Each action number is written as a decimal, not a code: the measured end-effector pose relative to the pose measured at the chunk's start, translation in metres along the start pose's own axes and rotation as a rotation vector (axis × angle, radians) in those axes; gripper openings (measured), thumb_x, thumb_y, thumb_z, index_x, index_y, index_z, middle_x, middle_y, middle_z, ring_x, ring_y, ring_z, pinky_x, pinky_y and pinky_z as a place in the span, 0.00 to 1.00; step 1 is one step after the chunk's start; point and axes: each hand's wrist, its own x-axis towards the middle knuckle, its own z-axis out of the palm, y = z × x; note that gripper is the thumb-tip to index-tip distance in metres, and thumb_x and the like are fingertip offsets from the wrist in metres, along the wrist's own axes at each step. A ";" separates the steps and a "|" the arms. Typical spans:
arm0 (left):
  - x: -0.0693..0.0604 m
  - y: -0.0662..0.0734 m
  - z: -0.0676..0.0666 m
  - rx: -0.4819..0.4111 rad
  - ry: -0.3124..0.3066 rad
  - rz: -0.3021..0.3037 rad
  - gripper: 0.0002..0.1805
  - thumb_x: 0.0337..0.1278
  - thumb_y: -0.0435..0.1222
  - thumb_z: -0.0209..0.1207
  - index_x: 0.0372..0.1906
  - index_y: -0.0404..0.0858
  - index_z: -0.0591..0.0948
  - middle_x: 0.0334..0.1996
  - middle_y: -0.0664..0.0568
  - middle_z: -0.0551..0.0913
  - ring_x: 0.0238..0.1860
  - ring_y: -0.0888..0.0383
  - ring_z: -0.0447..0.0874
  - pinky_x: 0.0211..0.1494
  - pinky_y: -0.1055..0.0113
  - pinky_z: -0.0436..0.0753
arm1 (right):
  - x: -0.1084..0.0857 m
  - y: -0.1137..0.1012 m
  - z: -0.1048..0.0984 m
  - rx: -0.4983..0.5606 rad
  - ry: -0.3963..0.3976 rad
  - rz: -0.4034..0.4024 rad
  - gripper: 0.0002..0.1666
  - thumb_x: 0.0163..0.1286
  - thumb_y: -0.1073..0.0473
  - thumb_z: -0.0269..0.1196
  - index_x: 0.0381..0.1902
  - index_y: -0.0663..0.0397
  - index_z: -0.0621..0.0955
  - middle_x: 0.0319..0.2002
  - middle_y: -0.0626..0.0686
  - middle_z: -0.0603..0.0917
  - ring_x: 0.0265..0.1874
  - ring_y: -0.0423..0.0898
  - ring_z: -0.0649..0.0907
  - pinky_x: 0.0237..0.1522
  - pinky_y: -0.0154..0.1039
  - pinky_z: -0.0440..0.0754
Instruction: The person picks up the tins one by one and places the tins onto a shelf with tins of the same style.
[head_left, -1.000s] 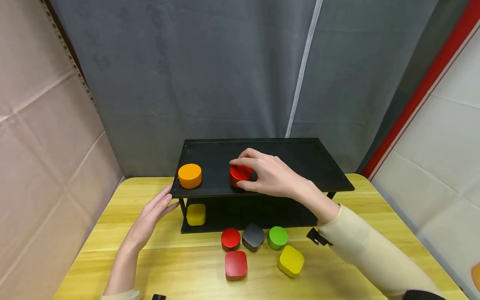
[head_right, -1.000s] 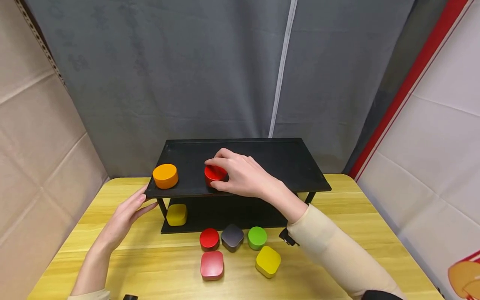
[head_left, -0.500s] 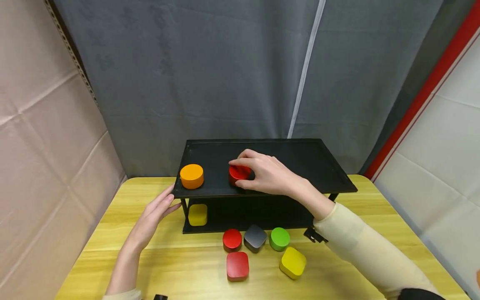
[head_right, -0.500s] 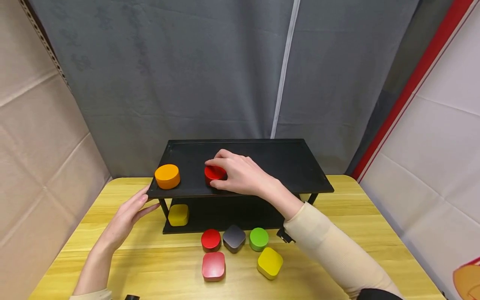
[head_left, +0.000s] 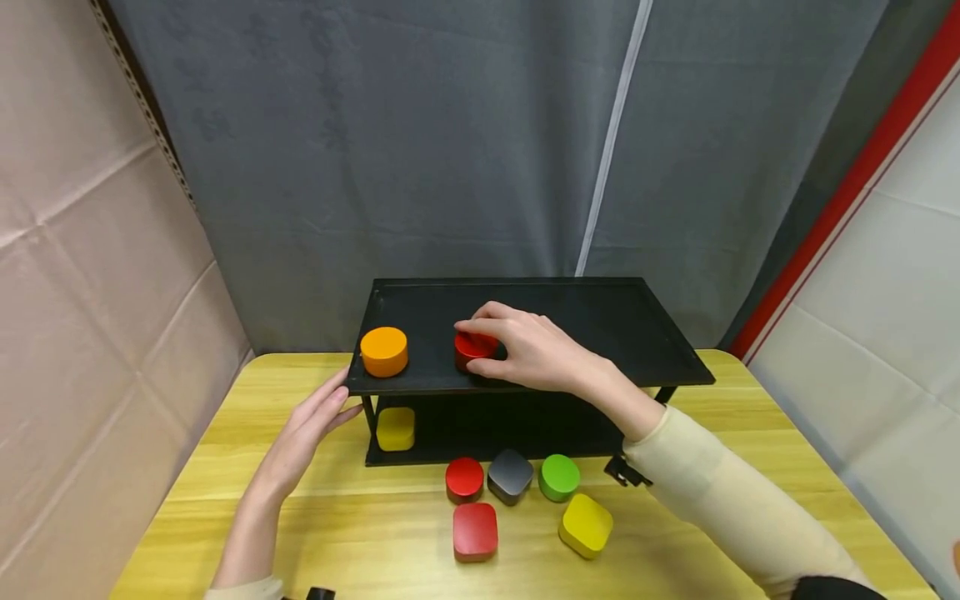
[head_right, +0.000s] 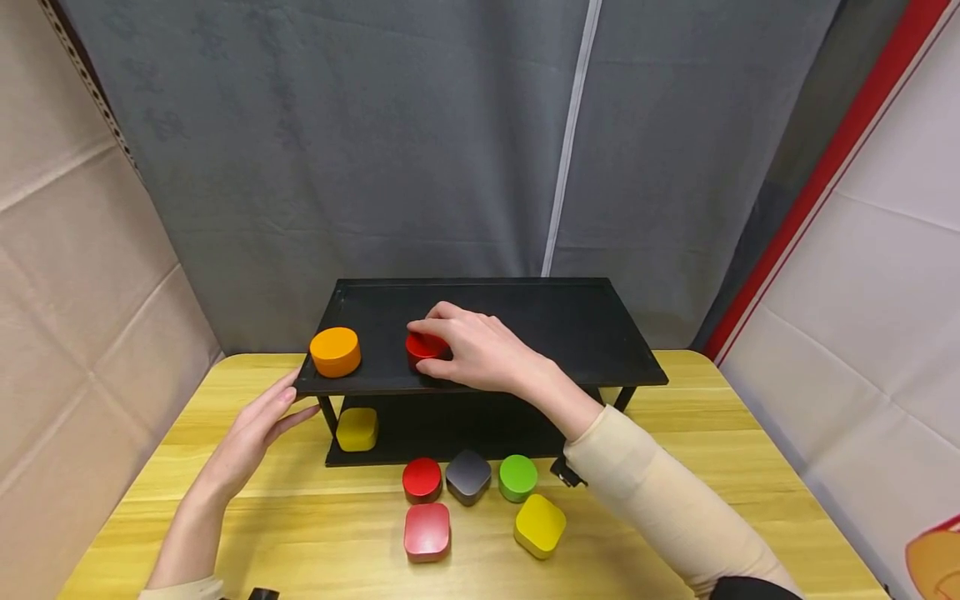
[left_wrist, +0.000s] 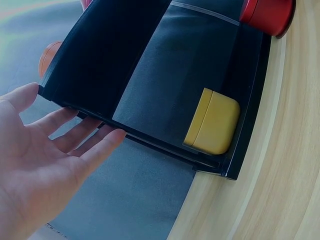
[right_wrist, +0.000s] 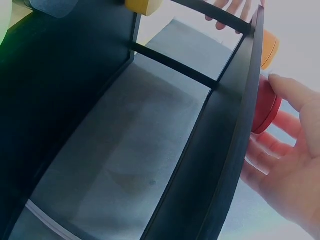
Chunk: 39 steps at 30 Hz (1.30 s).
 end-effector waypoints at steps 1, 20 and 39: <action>0.000 0.000 0.000 0.002 0.002 -0.002 0.31 0.85 0.48 0.39 0.83 0.42 0.56 0.83 0.41 0.52 0.64 0.83 0.72 0.65 0.82 0.75 | 0.000 0.000 0.000 0.001 0.000 0.002 0.29 0.70 0.47 0.69 0.67 0.44 0.81 0.58 0.48 0.81 0.47 0.44 0.82 0.47 0.37 0.87; 0.001 0.000 -0.008 0.070 -0.009 -0.037 0.32 0.85 0.49 0.38 0.83 0.44 0.54 0.83 0.41 0.52 0.71 0.38 0.73 0.75 0.61 0.75 | -0.015 0.008 -0.004 0.030 0.016 0.065 0.36 0.68 0.44 0.71 0.72 0.39 0.75 0.67 0.49 0.78 0.57 0.49 0.83 0.55 0.47 0.88; 0.003 -0.001 -0.014 0.075 -0.019 -0.085 0.34 0.84 0.51 0.40 0.83 0.41 0.54 0.83 0.40 0.52 0.70 0.36 0.75 0.77 0.46 0.69 | -0.073 0.007 -0.008 0.019 0.188 0.018 0.38 0.66 0.45 0.73 0.72 0.37 0.75 0.70 0.46 0.75 0.64 0.47 0.79 0.54 0.45 0.89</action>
